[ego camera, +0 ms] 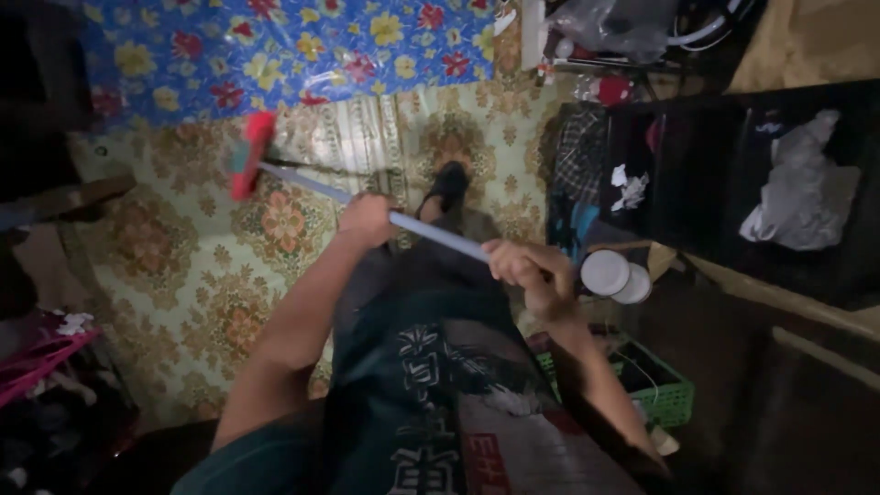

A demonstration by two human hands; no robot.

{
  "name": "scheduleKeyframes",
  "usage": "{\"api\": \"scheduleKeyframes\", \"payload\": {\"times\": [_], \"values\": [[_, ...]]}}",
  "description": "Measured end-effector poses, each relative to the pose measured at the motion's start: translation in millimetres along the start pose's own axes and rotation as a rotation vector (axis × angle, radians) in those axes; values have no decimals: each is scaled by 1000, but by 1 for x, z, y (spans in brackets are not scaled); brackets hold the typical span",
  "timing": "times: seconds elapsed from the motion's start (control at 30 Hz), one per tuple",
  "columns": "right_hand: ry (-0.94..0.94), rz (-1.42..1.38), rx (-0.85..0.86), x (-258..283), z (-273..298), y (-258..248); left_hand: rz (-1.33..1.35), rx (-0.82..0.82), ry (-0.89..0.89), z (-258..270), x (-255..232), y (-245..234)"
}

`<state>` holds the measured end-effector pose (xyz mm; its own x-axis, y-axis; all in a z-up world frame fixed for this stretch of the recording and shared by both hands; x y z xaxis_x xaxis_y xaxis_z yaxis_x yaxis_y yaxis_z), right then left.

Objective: Sweep the floor using a broom.

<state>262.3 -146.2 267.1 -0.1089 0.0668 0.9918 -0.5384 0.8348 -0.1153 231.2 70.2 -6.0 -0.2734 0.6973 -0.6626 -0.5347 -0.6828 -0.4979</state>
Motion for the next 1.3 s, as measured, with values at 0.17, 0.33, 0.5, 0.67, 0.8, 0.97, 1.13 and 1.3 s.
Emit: {"api": "scheduleKeyframes", "payload": {"times": [0.17,0.33,0.5,0.67,0.8,0.97,1.13,1.3], "values": [[-109,-132,-6,-26,38,-107,-85,55,9,-33,-92,7],[-158,132,-233,89,34,-185,71,120,462,-108,-224,75],[-231,382,273,136,-30,-150,289,78,585,-160,-281,98],[-132,246,-25,101,-36,-178,280,156,451,-187,-239,99],[-179,93,-99,11,-42,-186,57,23,161,-146,-181,29],[-191,-115,-5,-33,-64,-149,-7,0,-44,-122,-116,-3],[-278,-216,3,-35,-51,-189,26,49,-156,-112,-141,-21],[-257,137,322,7,-16,-266,73,-39,226,-172,-211,33]]}}
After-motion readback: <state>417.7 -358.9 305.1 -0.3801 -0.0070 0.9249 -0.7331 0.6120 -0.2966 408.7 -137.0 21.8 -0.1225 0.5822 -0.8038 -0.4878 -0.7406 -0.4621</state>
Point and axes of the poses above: each hand's wrist, its own z-axis away from the middle knuckle, its own y-axis out of the palm, x = y × z, the point moved 6 cm from there along -z, towards the middle knuckle, and after that the axes turned 10 degrees about z, right-handed, at the moved point
